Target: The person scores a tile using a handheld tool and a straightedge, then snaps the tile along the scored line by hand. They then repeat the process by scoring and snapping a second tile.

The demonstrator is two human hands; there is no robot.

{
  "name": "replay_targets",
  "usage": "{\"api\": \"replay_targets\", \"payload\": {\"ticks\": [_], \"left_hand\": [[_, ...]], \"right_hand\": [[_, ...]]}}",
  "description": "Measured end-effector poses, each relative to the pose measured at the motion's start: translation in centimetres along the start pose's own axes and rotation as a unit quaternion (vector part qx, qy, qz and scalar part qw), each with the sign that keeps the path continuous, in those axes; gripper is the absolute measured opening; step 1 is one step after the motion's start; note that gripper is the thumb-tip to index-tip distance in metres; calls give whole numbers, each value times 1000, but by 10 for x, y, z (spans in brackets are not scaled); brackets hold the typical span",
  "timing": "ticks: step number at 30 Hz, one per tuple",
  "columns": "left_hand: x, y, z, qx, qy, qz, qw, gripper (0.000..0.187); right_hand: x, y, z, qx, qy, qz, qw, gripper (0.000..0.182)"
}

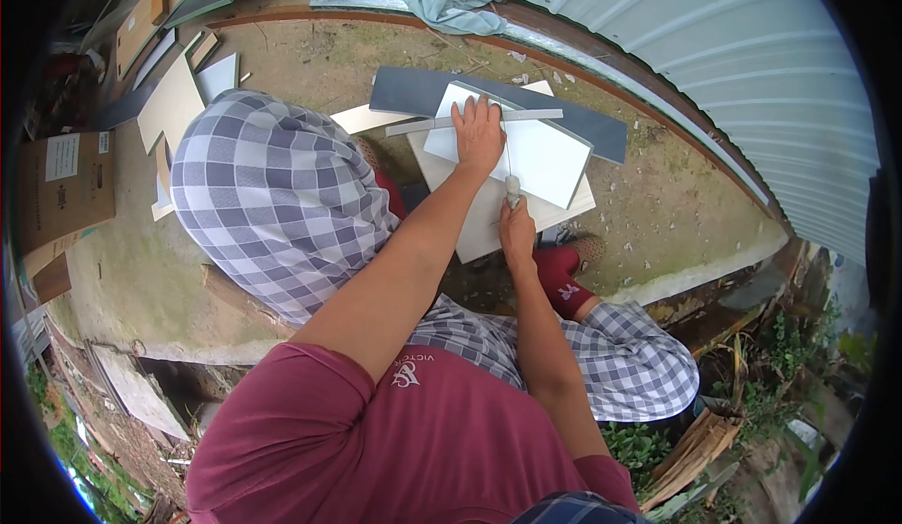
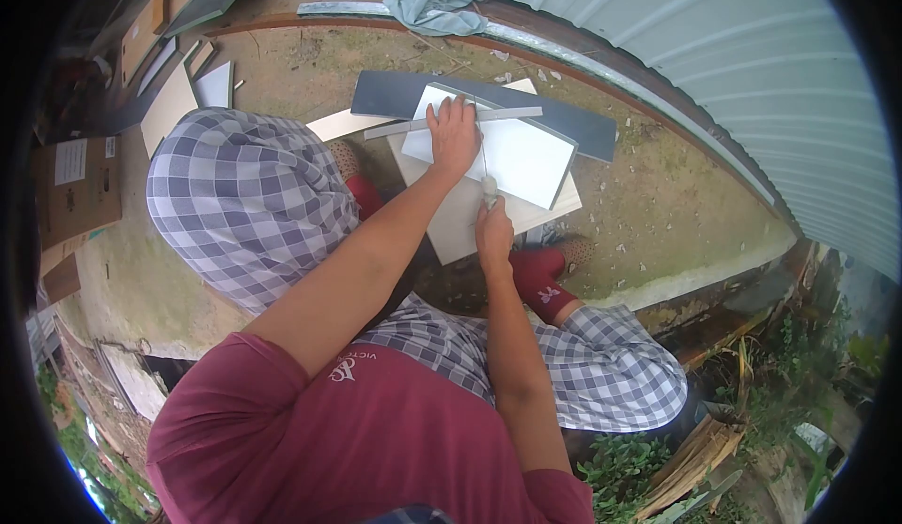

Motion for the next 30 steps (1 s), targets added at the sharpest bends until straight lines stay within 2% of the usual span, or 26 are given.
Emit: {"api": "replay_targets", "payload": {"ticks": [4,12,30], "left_hand": [[-1,2,0,8,4,12,1000,36],[1,-1,0,16,9,8,1000,35],[-2,0,2,41,-7,26,999,35]], "right_hand": [[3,2,0,11,-7,14,1000,27],[2,2,1,4,-22,51,998,28],[-27,-8,6,-34,-39,44,998,33]]}}
Point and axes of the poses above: each hand's wrist, its own z-axis towards the middle knuckle, its own y-axis out of the palm, x = y × z, the point moved 9 cm from there along z, towards the middle knuckle, and after that the axes turned 9 degrees about -x, right-handed, at the moved point
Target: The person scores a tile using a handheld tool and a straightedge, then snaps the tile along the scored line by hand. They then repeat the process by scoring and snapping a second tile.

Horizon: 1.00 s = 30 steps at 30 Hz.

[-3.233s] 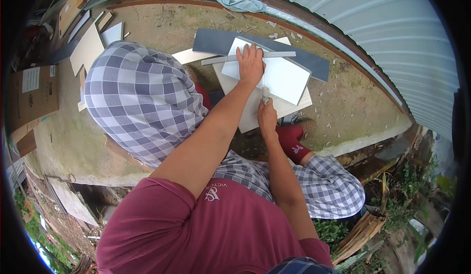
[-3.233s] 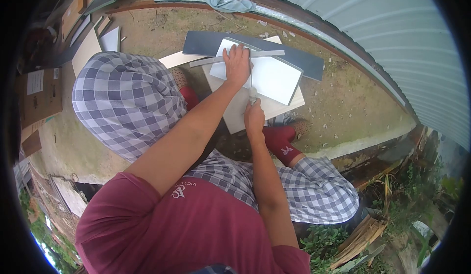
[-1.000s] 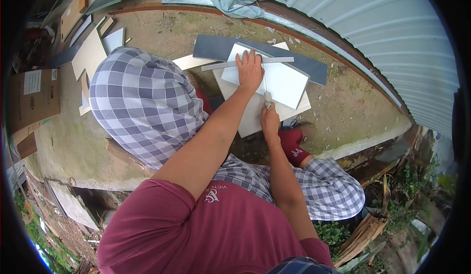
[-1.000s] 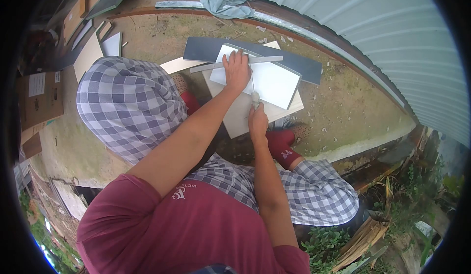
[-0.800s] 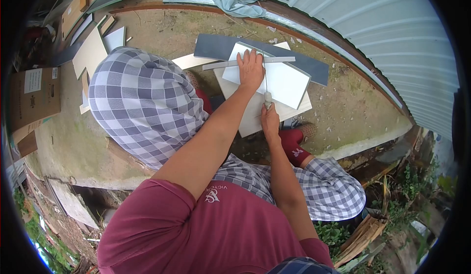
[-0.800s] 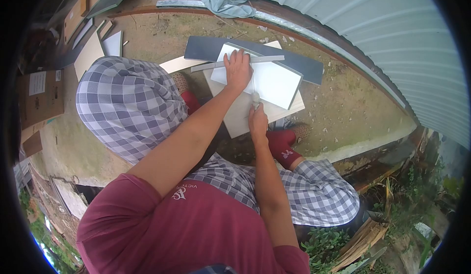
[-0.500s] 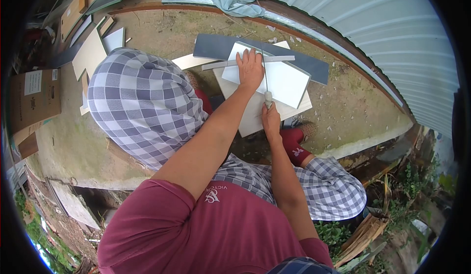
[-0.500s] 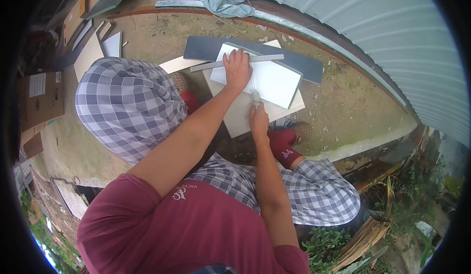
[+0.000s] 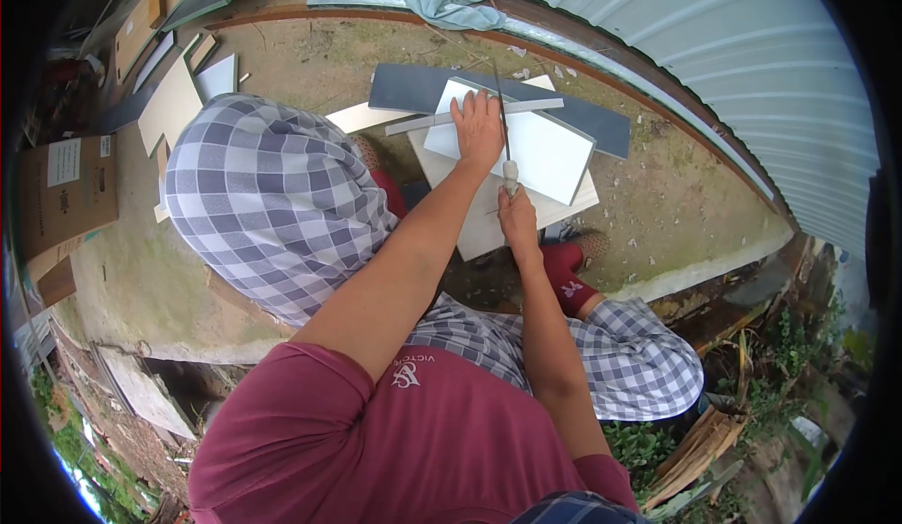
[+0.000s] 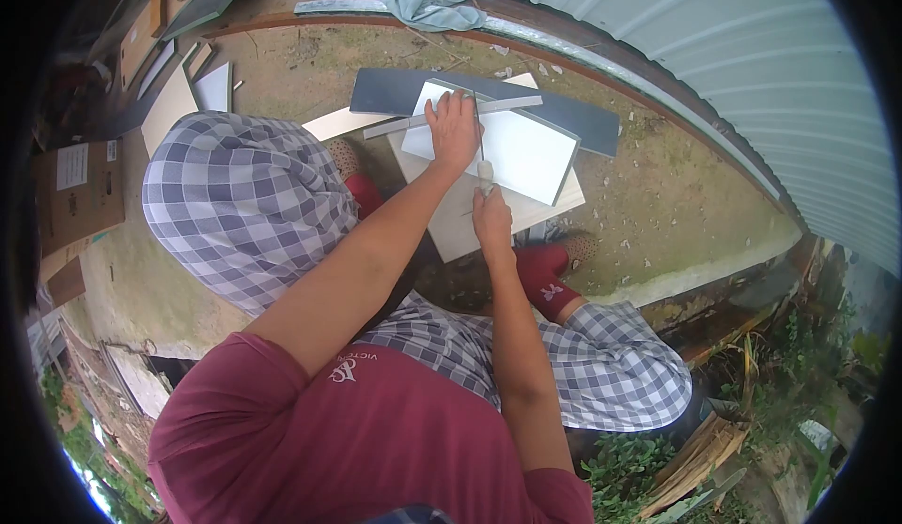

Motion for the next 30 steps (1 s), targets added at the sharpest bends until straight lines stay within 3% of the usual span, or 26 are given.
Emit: {"api": "replay_targets", "payload": {"ticks": [18,30], "left_hand": [[3,-5,-2,1,3,-12,1000,35],[3,-9,0,5,1,-19,1000,36]], "right_hand": [[27,8,2,38,29,10,999,37],[35,15,4,-8,23,60,998,35]]}}
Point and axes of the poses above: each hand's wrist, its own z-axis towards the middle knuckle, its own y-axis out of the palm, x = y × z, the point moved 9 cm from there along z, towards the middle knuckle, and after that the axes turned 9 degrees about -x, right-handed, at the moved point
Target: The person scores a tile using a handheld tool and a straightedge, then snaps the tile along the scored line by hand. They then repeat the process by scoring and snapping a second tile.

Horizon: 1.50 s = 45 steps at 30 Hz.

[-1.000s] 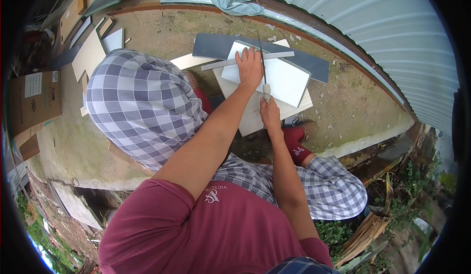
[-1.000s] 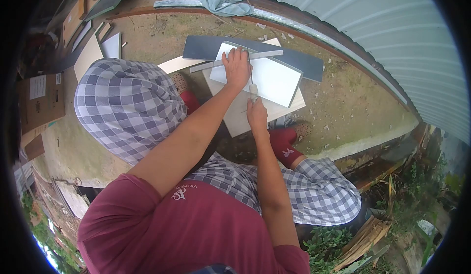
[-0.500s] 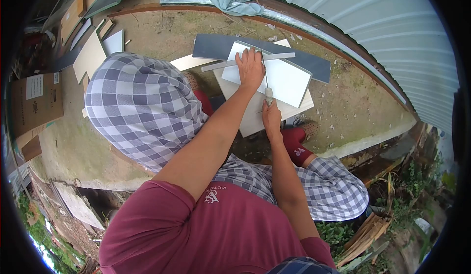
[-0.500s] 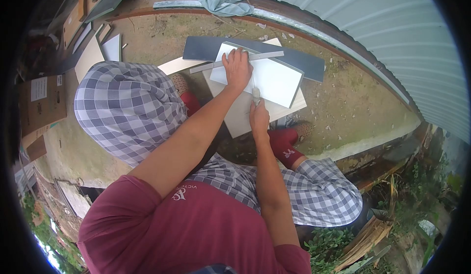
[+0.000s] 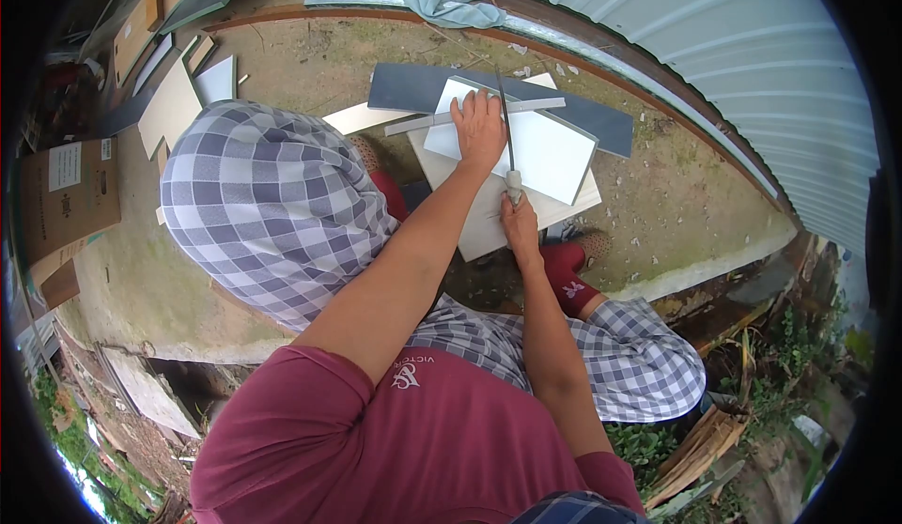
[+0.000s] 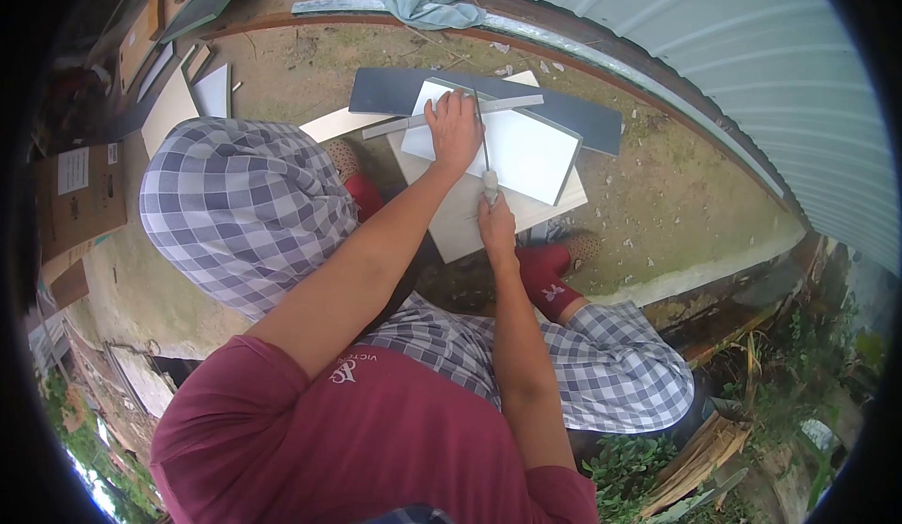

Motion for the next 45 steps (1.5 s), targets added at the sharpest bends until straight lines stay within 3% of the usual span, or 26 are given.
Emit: {"api": "replay_targets", "payload": {"ticks": [16,24,45], "left_hand": [[-1,0,1,-4,0,7,1000,36],[0,1,-2,9,13,14,1000,35],[0,5,0,-15,13,13,1000,40]], "right_hand": [[-19,-10,0,-15,6,-12,1000,35],[-28,-20,-3,19,-2,-95,995,36],[2,-9,2,36,-18,-35,999,31]]}}
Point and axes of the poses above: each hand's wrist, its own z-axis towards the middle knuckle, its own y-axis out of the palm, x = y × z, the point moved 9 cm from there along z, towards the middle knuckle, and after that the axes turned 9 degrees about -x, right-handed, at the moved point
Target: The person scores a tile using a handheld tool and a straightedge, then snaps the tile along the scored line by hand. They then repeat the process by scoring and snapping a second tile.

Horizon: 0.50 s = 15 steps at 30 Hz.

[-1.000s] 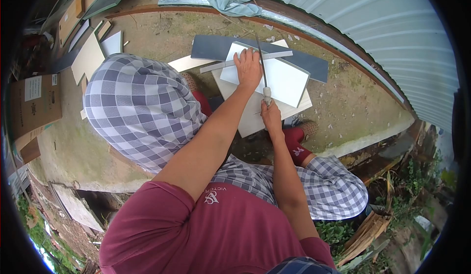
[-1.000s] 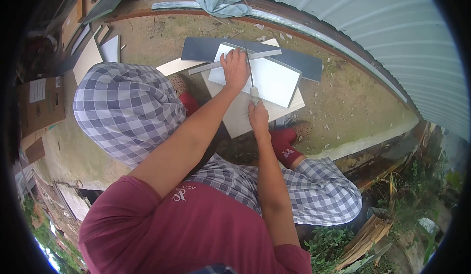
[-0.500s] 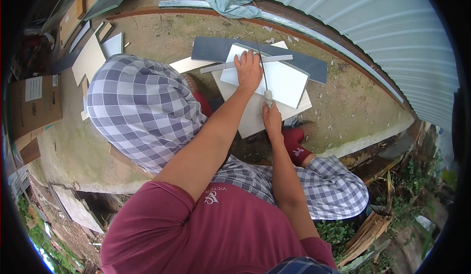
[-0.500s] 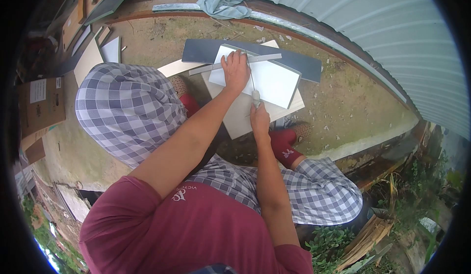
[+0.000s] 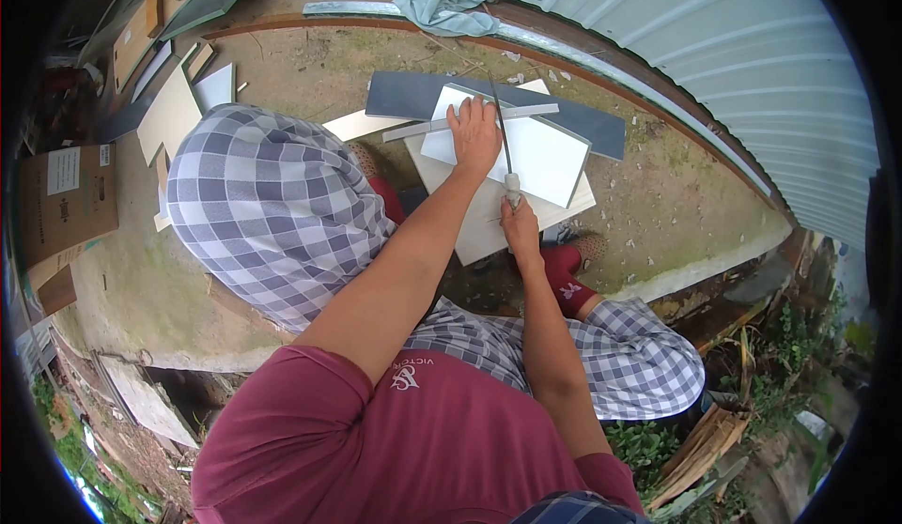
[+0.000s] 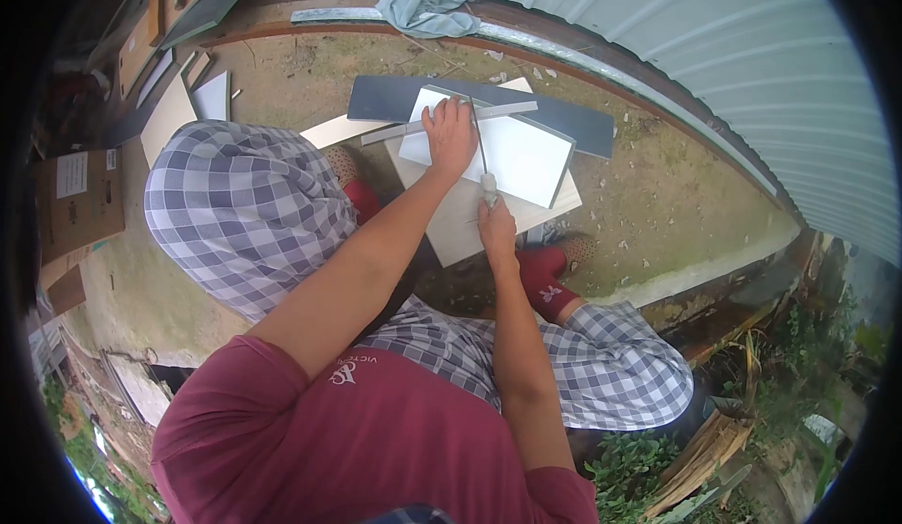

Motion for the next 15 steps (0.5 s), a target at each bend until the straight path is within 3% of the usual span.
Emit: {"api": "replay_targets", "payload": {"ticks": [3,15], "left_hand": [[0,1,-1,-6,-7,-7,1000,40],[0,-2,0,8,-10,-9,1000,36]], "right_hand": [[2,5,2,-50,36,36,997,36],[-4,7,6,-58,22,34,997,38]]}}
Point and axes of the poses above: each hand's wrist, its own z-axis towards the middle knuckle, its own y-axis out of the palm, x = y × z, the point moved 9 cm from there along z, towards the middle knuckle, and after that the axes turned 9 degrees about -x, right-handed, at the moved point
